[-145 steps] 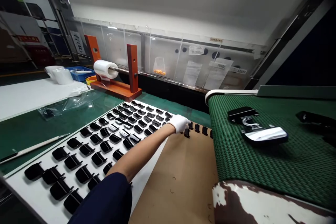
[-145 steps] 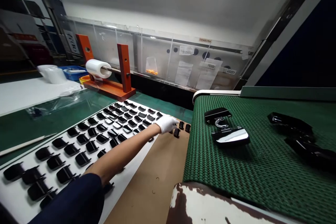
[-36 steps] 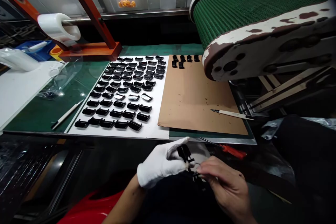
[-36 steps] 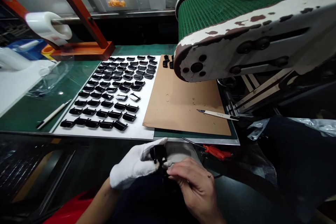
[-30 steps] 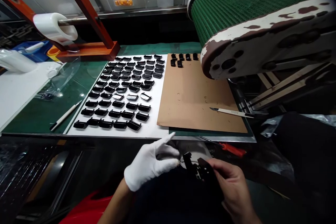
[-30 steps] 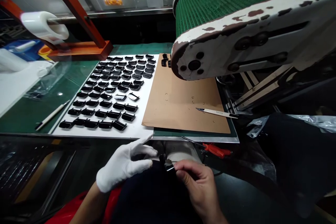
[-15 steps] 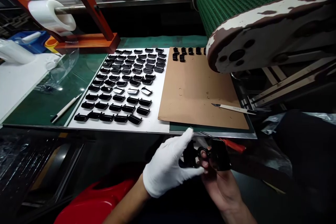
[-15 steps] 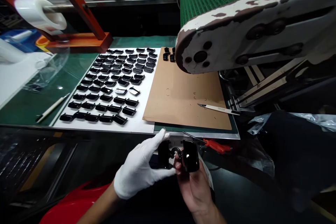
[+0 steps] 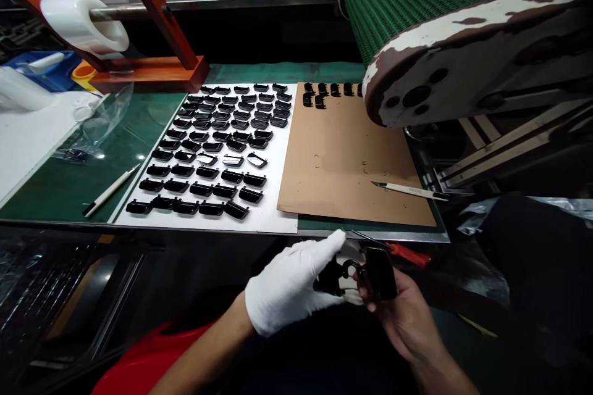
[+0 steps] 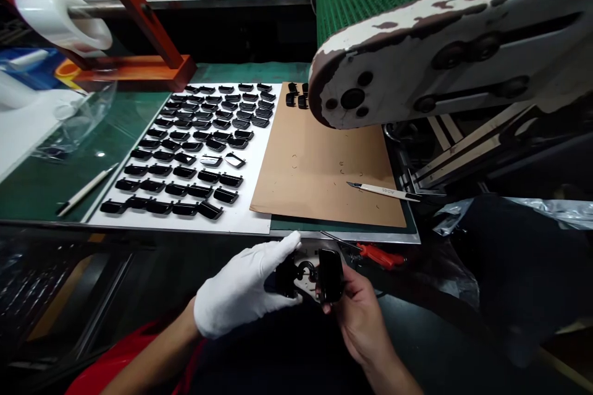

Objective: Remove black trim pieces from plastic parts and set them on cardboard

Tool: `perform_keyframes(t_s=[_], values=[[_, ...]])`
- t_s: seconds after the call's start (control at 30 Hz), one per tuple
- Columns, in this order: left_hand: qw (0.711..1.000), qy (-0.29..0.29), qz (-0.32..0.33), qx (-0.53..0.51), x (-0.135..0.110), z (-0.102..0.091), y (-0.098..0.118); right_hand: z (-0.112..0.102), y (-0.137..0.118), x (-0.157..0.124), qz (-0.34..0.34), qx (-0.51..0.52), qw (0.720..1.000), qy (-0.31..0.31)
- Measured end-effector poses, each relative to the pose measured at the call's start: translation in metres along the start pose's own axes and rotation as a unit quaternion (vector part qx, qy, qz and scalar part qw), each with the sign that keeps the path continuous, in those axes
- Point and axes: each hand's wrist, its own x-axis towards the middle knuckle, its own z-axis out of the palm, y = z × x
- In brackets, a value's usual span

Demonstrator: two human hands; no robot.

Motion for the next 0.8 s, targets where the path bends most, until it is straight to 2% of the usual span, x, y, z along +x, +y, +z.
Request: perform_keyframes(t_s=[0.17,0.27,0.43,0.57,0.67,0.8], values=[[0.997,-0.065,0.047,0.004,0.003,-0.013,-0.003,-0.016,-0.018,0.004,-0.029,-0.142,0.989,-0.037],[0.993,-0.11,0.051,0.008,0.007,-0.018,-0.003,-0.015,-0.028,0.004,-0.079,-0.268,0.959,-0.049],[0.986,-0.162,0.048,0.003,0.012,-0.022,-0.001,-0.01,-0.035,0.002,-0.095,-0.362,0.925,-0.068],[0.985,-0.164,0.041,0.011,0.011,-0.024,0.0,-0.006,-0.034,-0.003,-0.109,-0.388,0.913,-0.07],[0.986,-0.156,0.053,0.015,0.009,-0.025,0.003,-0.004,-0.034,-0.008,-0.143,-0.394,0.905,-0.067],[0.993,-0.098,0.063,-0.001,0.002,-0.022,0.01,-0.005,-0.036,-0.009,-0.172,-0.375,0.908,-0.069]])
